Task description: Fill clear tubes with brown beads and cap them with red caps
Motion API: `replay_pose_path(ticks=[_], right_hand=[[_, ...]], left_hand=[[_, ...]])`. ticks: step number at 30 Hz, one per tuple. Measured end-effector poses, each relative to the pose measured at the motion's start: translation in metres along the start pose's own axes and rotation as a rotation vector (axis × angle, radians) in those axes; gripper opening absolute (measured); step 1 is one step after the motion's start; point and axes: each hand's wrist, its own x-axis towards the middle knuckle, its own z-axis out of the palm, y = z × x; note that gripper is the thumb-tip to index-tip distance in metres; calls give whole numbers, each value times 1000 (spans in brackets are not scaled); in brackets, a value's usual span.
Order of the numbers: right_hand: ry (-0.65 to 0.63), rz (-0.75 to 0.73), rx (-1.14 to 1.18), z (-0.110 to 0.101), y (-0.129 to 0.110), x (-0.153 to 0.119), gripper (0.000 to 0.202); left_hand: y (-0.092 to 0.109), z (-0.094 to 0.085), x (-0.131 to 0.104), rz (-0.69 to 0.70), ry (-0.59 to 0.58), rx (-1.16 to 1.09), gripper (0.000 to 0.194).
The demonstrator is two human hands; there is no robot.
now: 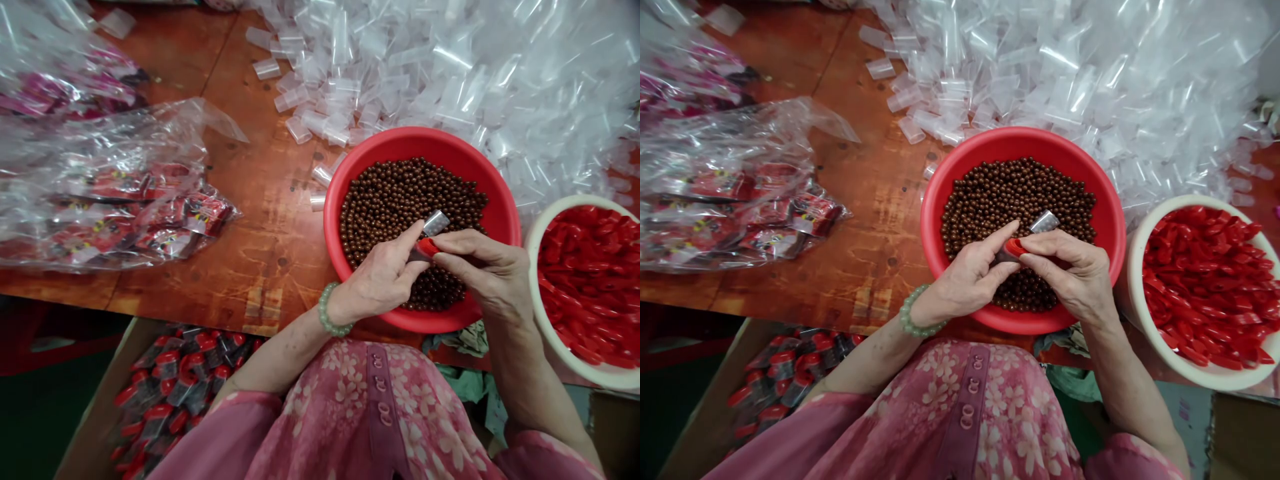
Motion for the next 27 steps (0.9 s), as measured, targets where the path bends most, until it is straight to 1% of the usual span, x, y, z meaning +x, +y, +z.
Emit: replay_pose_path(ticks=[2,4,7,9,11,13,16,20,22,24,26,27], right_hand=[[45,35,7,2,2,-3,23],[63,25,-2,5,3,-6,24],[82,-90,-62,9,4,-10,28],[83,-192,-158,11,4,-11,31],[47,-273,-268,11,4,-11,33],[-11,-323,-351,10,4,-11,35],[-70,-366,-379,7,4,-11,40],[-115,-363,-352,3,2,-10,43],[-136,-351,-353,0,-3,-9,45],[-176,-330,-345,-4,-8,-7,47],[-211,-277,-316,-9,-12,-6,50],[-208,-237,-288,-10,-12,-6,50]], left_hand=[[1,1,-1,16,6,25,63],[1,1,-2,20,-8,12,64],[2,-3,-2,-36,-47,-73,62],[2,-6,-1,-82,-58,-143,58],[2,-8,0,-93,-51,-186,53],[2,-9,0,-65,-36,-194,49],[1,-8,-1,-48,-28,-155,45],[0,-7,-4,-82,-31,-85,48],[2,-8,-3,-94,-37,-98,50],[4,-10,-2,-73,-36,-156,53],[7,-11,-1,-68,-38,-257,54],[8,-12,-1,-86,-42,-314,54]])
